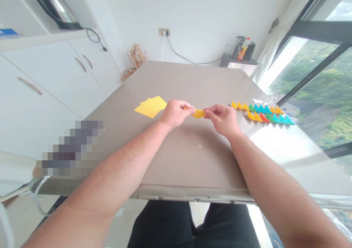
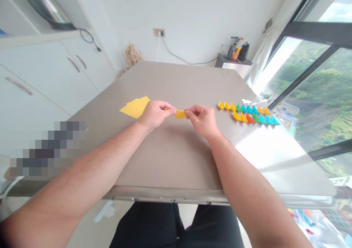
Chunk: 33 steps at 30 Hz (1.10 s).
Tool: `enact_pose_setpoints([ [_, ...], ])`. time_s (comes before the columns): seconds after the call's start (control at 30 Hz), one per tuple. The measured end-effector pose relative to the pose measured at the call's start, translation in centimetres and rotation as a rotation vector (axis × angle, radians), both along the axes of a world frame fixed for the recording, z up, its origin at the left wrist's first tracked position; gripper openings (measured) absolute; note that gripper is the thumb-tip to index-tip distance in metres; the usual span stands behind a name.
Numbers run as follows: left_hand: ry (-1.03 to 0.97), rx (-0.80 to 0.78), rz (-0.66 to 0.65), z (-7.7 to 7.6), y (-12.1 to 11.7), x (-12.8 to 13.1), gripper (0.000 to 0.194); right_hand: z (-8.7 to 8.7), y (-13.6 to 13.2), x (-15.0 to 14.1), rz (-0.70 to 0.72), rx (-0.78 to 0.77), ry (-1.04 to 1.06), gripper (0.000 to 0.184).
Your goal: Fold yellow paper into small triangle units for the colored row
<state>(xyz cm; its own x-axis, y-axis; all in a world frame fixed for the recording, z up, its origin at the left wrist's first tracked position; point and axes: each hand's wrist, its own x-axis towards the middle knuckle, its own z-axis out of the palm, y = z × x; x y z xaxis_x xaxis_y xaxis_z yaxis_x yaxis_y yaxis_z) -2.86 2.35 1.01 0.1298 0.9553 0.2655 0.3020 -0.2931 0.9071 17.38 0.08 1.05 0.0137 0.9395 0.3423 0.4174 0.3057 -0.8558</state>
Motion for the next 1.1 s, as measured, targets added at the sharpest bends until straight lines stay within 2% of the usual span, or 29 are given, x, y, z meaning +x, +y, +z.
enact_pose_setpoints([
  [0.17,-0.155,-0.046,-0.007,-0.3,0.4,-0.3,0.018,0.0,0.1,0.1,-0.029,-0.021,0.049,0.018],
  [0.33,-0.197,-0.071,-0.001,-0.3,0.7,-0.5,0.016,0.0,0.3,0.2,-0.026,-0.053,0.064,0.019],
  [0.53,-0.351,-0.075,-0.012,-0.5,1.0,-0.5,0.017,-0.3,0.6,0.4,-0.006,-0.076,0.099,0.023],
  [0.77,-0.255,-0.031,0.076,-0.9,1.3,-0.6,0.011,0.0,0.3,0.1,0.042,-0.147,0.059,0.024],
  [0.87,-0.272,-0.040,0.102,-0.6,1.2,-0.5,0.009,-0.1,0.3,0.2,0.016,-0.144,0.049,0.021],
  [1.0,-0.294,-0.091,0.055,0.0,0.8,-0.4,0.009,-0.2,0.3,0.3,-0.008,-0.134,0.020,0.016],
  [1.1,-0.209,-0.077,0.019,0.2,0.5,-0.4,0.009,0.0,0.1,0.3,-0.023,-0.130,-0.013,0.016],
])
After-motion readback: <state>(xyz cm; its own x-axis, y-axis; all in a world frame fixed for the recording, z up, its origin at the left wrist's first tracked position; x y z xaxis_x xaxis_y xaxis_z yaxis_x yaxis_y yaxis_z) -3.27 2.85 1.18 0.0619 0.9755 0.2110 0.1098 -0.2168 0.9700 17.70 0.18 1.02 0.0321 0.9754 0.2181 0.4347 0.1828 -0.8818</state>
